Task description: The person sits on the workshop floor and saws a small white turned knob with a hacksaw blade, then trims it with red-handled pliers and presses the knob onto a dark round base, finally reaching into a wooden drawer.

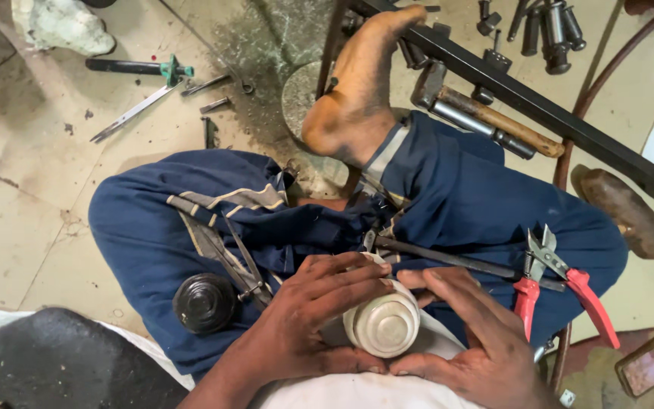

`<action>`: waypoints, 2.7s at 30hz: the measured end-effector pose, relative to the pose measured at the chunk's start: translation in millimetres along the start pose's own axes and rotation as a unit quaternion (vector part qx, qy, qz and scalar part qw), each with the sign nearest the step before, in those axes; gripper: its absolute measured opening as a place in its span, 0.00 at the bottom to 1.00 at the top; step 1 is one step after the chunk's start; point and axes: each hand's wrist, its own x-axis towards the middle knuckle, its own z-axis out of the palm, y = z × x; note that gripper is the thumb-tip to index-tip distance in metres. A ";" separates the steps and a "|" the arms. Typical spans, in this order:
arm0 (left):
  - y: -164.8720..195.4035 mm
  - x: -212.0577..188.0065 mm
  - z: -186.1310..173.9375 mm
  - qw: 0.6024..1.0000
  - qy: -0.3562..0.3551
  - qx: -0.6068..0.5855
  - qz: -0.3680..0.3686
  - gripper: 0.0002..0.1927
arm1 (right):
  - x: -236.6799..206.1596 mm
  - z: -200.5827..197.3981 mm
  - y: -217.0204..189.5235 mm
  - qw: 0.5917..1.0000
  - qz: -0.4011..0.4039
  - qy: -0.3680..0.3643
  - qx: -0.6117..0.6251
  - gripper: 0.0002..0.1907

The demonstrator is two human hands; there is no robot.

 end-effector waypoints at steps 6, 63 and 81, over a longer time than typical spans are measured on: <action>1.0 0.4 -3.1 1.000 -0.002 -0.018 -0.004 0.42 | -10.7 6.2 8.3 0.968 0.118 -0.012 0.222 0.51; 0.2 2.4 -1.6 1.000 0.016 -0.022 0.000 0.42 | -0.9 7.4 -1.0 0.987 0.093 0.000 0.134 0.49; 1.7 3.0 -3.3 0.999 -0.007 -0.032 -0.014 0.41 | -5.0 7.4 0.4 0.987 0.105 0.016 0.119 0.49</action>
